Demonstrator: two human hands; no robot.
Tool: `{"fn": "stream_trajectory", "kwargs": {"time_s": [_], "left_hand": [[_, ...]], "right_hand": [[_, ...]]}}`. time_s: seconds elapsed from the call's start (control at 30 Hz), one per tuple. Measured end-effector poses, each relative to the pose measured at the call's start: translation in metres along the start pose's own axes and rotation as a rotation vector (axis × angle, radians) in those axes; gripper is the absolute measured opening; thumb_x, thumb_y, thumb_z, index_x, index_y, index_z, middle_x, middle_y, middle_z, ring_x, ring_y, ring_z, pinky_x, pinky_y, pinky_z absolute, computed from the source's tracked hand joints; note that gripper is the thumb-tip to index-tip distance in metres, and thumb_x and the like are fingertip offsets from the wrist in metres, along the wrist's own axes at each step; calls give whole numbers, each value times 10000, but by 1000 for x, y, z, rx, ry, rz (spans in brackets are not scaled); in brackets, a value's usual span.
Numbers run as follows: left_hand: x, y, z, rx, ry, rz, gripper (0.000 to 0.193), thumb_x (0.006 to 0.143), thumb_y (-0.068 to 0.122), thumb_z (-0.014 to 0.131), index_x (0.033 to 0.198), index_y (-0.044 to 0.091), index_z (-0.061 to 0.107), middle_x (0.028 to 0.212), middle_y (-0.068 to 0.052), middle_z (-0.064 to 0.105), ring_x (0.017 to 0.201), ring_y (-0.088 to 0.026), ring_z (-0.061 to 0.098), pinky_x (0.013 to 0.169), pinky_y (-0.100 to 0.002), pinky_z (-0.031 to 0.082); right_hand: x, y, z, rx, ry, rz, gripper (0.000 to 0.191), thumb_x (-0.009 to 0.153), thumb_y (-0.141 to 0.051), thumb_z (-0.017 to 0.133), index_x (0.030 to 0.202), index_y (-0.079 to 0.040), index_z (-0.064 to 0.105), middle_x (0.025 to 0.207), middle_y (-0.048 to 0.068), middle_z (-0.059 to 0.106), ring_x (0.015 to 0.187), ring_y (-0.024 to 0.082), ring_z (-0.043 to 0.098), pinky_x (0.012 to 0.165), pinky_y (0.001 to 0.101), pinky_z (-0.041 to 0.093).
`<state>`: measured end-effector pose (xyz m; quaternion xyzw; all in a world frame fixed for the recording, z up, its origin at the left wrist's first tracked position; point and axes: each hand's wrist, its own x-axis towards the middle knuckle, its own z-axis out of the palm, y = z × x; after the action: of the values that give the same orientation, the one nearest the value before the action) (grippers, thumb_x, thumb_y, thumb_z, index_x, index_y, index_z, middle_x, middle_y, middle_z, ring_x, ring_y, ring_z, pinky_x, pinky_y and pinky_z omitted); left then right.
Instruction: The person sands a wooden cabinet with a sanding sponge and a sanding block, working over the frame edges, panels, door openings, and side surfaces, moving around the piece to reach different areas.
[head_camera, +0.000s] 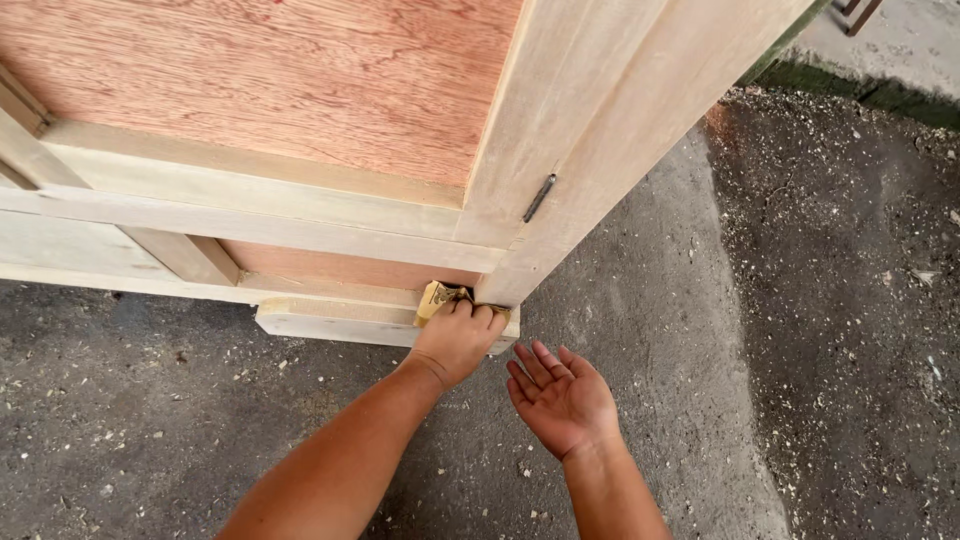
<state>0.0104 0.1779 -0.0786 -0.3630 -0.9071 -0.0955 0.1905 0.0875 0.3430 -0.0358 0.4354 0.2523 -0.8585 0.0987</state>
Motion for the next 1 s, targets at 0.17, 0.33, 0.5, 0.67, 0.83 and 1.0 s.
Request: {"fn": "stream_trajectory", "kwargs": {"time_s": [0.17,0.33,0.5,0.67,0.83,1.0], "left_hand": [[3,9,5,-141,248,-131,311,873,158,636,1181,146,602,1020,-58,633,926,-278,663,796,-431,544],[5,24,1,-46,10,-229,402,825,175,620,1224,226,611,1013,-33,643,938,-293,692,794,-597,523],[14,26,-9,-249,238,-222,344,868,140,612,1212,139,619,1092,-58,672,926,-294,684,732,-439,564],[11,25,16,-55,139,-123,329,875,198,611,1200,143,625,1024,-50,660,897,-263,673,711,-454,544],[-17,18,53,-30,-62,-105,393,833,187,606,1219,116,634,1085,-54,666,1020,-264,644,810,-455,530],[-88,-81,10,-113,-288,-369,552,782,9,573,1294,207,641,1286,-56,662,1180,-235,639,993,-425,508]], "right_hand": [[2,4,-1,9,0,-11,380,1039,-288,423,1211,-4,609,1344,170,637,1355,348,509,1168,469,359],[9,6,-2,-13,16,27,362,1042,-302,439,1194,-21,609,1334,160,641,1354,356,506,1163,466,342],[14,4,-9,-19,11,-33,370,1032,-290,432,1207,-20,615,1316,149,639,1347,338,517,1164,458,342],[21,10,-9,-31,17,4,368,1039,-299,433,1210,-24,609,1329,144,636,1335,324,523,1163,452,345],[25,17,-11,-66,37,17,348,1044,-288,430,1210,-34,599,1349,144,624,1334,347,513,1162,470,357],[30,30,-2,-79,25,57,372,1036,-294,429,1234,-28,597,1344,156,639,1363,349,504,1157,462,351]]}}
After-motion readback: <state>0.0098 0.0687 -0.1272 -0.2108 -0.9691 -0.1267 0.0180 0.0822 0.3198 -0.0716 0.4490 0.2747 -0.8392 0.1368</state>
